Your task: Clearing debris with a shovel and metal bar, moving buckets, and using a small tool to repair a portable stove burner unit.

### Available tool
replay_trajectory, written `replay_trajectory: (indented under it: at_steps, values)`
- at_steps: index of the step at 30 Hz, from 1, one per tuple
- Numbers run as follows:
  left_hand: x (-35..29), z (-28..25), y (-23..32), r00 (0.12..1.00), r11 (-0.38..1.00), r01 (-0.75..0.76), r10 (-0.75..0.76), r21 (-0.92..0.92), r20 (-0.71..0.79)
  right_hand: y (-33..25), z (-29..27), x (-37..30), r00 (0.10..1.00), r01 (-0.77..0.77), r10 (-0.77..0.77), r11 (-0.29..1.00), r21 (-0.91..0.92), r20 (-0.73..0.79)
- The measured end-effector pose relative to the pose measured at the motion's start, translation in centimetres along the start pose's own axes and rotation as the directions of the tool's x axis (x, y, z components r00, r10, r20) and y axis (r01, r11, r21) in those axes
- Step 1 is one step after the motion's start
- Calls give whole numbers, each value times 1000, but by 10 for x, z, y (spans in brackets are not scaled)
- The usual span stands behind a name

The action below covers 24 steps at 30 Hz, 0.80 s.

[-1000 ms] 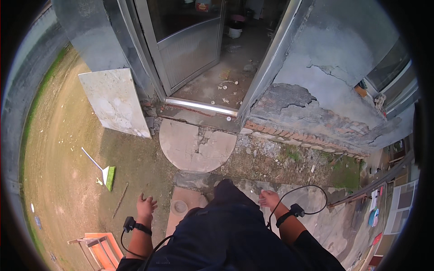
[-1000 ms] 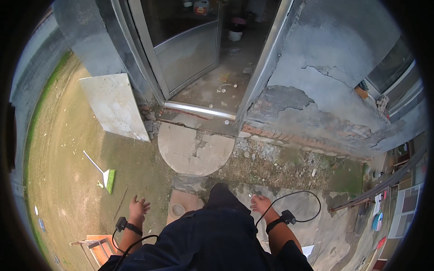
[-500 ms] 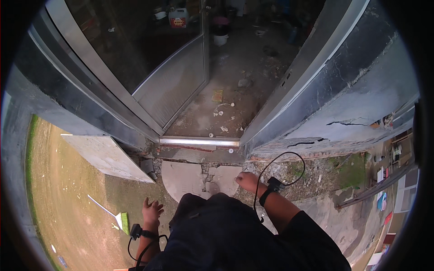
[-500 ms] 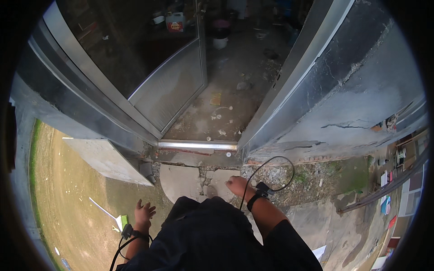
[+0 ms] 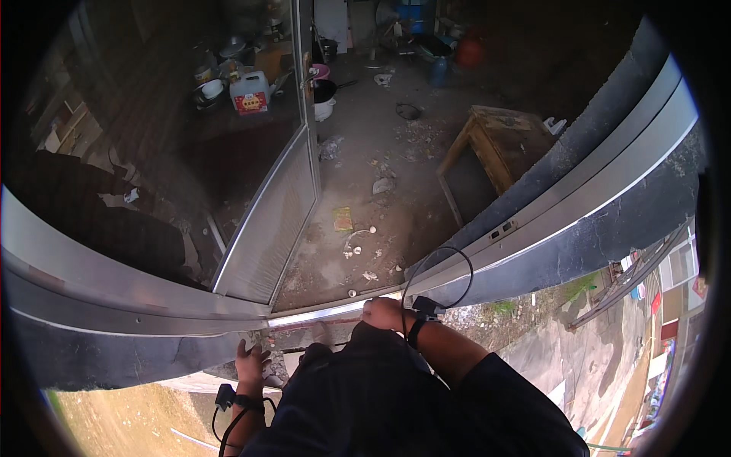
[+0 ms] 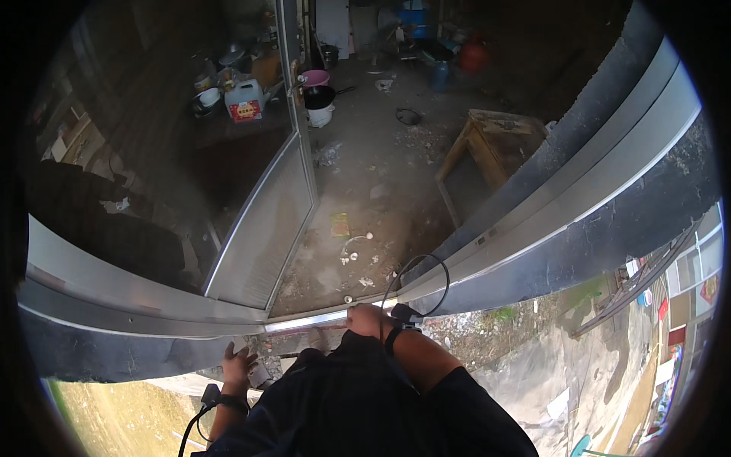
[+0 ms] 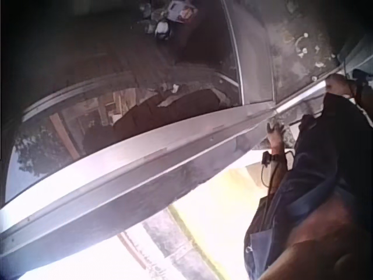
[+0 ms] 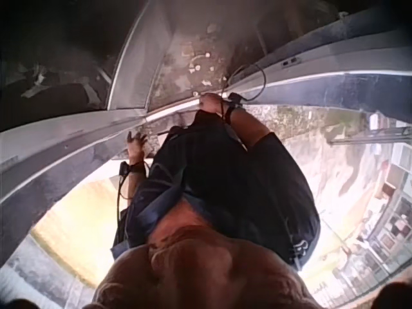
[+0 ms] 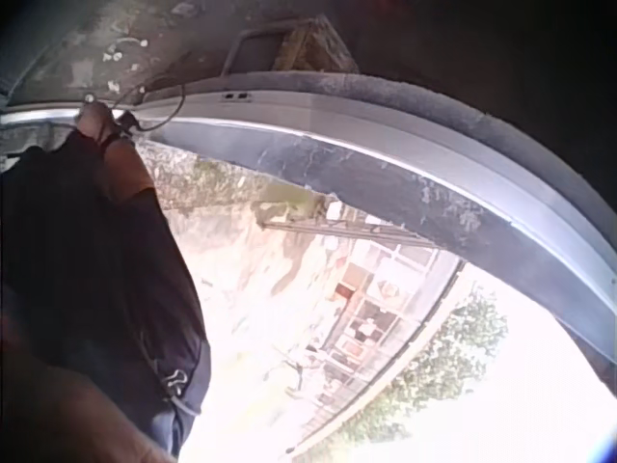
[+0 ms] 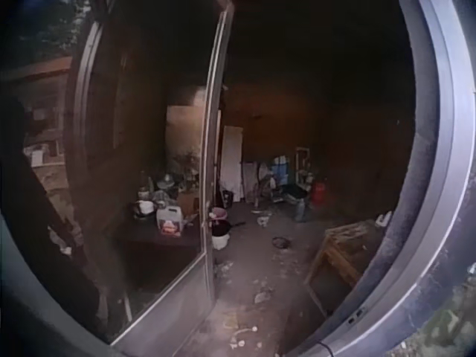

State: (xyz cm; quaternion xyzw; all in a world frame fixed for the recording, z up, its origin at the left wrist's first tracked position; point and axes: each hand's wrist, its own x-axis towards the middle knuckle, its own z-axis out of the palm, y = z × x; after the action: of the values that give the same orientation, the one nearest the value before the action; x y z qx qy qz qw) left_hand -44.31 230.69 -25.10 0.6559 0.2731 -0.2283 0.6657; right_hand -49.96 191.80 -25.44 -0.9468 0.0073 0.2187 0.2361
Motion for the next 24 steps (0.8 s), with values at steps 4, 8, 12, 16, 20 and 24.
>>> replay_trajectory:
  at_steps: [4,8,12,16,20,24]
  values:
    - [50,17,55,997,997,-49,45,57,67,0,-34,34,990,-45,53,997,59,-132]
    - [91,40,80,993,994,-38,27,99,113,8,-64,64,983,-77,96,989,124,-156]
    - [109,74,100,988,990,29,-50,137,149,29,-93,103,983,-57,84,986,159,-166]
    - [146,113,121,987,985,-8,-19,170,159,75,-108,162,984,-92,119,978,189,-136]
    - [186,168,147,992,981,88,-103,174,79,133,-151,208,993,-1,26,979,204,-117]
    - [230,204,166,959,964,18,-92,264,268,182,-205,245,951,-236,301,854,463,-71]
